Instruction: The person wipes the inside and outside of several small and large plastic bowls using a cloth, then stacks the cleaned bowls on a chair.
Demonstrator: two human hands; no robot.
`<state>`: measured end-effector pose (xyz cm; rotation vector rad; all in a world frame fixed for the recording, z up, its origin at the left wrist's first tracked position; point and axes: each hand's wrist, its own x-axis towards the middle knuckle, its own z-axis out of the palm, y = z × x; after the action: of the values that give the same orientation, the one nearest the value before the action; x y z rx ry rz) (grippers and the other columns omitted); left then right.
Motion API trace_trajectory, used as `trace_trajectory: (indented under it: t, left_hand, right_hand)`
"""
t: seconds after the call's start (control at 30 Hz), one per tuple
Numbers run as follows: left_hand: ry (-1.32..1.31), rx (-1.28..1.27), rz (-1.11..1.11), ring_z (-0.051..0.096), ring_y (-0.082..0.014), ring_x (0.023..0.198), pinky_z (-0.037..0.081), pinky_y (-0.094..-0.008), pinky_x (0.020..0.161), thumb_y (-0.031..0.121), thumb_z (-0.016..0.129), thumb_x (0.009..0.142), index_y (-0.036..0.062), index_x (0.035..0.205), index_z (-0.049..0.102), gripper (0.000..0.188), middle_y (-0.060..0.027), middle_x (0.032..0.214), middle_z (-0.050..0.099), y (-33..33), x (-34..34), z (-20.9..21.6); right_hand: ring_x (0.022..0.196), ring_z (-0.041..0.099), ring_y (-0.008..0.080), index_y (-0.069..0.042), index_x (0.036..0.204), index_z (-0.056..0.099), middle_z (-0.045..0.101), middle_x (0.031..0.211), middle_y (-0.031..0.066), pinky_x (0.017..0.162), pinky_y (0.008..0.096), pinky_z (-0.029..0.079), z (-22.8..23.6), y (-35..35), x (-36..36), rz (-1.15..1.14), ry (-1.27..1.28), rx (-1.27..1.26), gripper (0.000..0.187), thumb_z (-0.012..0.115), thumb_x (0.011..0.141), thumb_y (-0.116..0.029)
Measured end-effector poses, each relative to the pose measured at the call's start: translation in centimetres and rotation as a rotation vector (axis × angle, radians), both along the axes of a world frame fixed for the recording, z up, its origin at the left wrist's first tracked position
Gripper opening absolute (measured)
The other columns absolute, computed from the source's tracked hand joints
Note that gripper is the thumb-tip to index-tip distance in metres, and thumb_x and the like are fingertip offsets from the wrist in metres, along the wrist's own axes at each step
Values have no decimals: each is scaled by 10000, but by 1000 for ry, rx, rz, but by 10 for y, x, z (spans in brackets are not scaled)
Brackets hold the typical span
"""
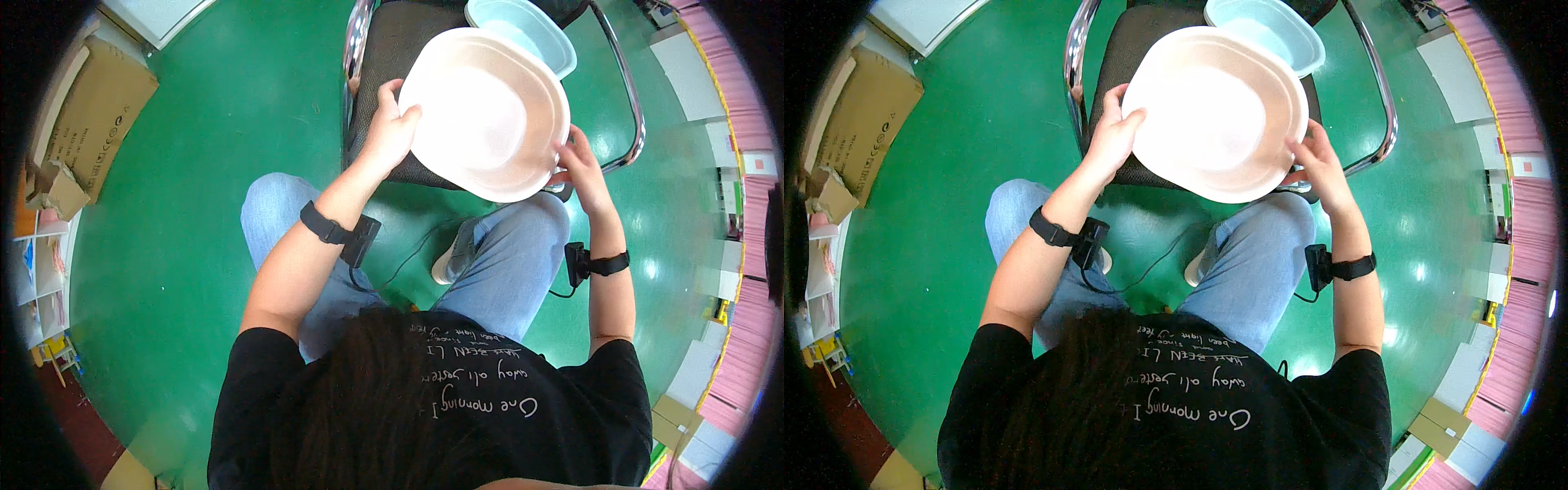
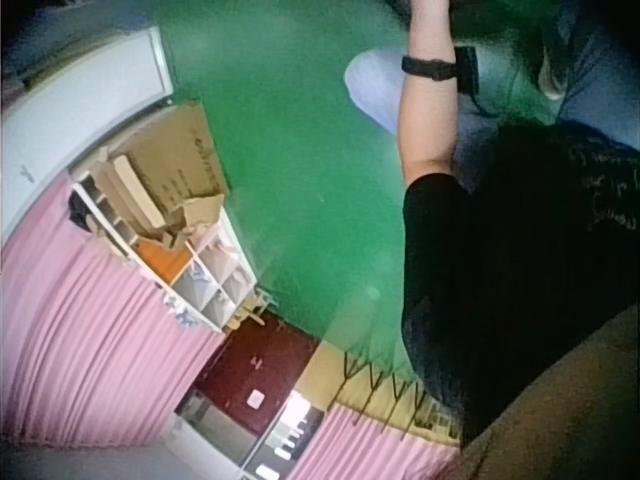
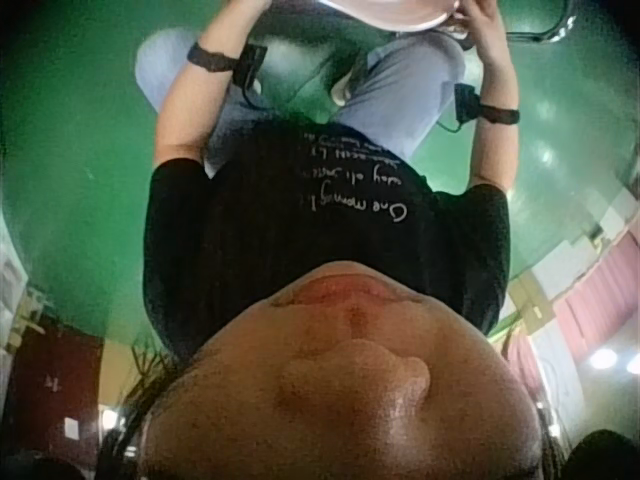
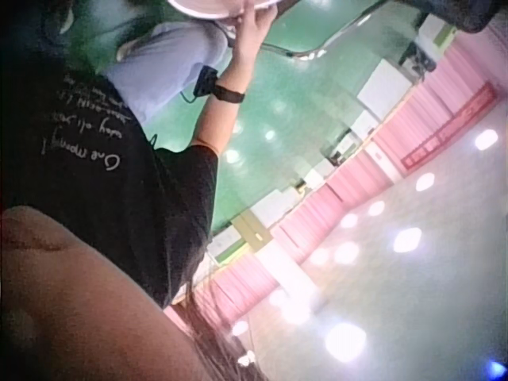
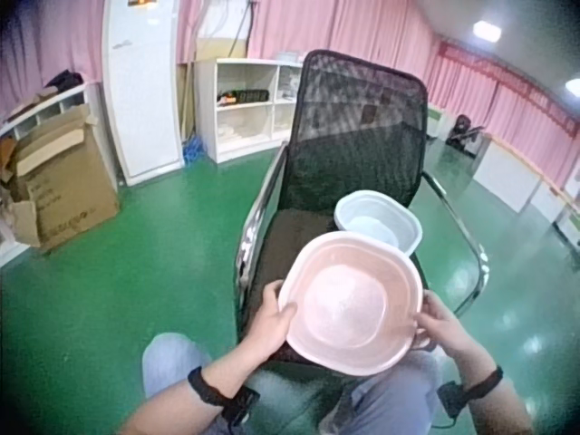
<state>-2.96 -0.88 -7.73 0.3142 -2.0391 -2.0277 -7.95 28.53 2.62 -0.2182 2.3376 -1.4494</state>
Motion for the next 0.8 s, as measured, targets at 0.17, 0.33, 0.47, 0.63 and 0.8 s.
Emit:
trace_trajectory:
  t: [0.17, 0.33, 0.47, 0.63, 0.8]
  left_hand:
    - [102, -6, 27, 631, -287, 976, 493, -357, 864, 138, 536, 886, -16, 1374, 222, 600, -255, 1139, 570, 0, -2, -5]
    - [83, 250, -134, 610, -163, 647, 528, -269, 513, 218, 553, 943, 37, 1447, 47, 737, -203, 1137, 534, 1, 14, 32]
    - [159, 10, -100, 589, -141, 655, 507, -240, 491, 207, 490, 971, 82, 1456, 40, 674, -170, 1142, 527, -4, 21, 28]
    - [94, -58, -96, 598, -139, 646, 507, -244, 532, 114, 521, 937, 43, 1444, 56, 691, -129, 1059, 587, 0, 15, 23]
    - [141, -345, -80, 599, -134, 630, 492, -270, 627, 85, 560, 891, 33, 1448, 82, 736, -121, 997, 621, 2, 19, 24]
  right_hand:
    - [929, 615, 118, -11, 1379, 366, 592, 1134, 72, 744, 230, 517, -9, -3, -12, -17, -54, 26, 513, 566, 945, -195]
    - [985, 593, 159, 19, 1310, 439, 610, 1134, 96, 857, 287, 483, -13, 6, -45, -99, 108, -164, 422, 541, 939, -152]
    - [968, 634, 198, 74, 1251, 444, 620, 1100, 155, 841, 313, 522, 3, -4, -85, -228, 74, -260, 396, 525, 940, -158]
    - [976, 643, 376, 194, 1263, 309, 529, 1204, 278, 826, 375, 602, 8, 14, -164, -356, -10, -463, 442, 434, 959, -101]
    - [953, 646, 371, 215, 1217, 341, 535, 1165, 271, 816, 367, 611, -9, 13, -204, -425, -33, -376, 424, 478, 939, -74]
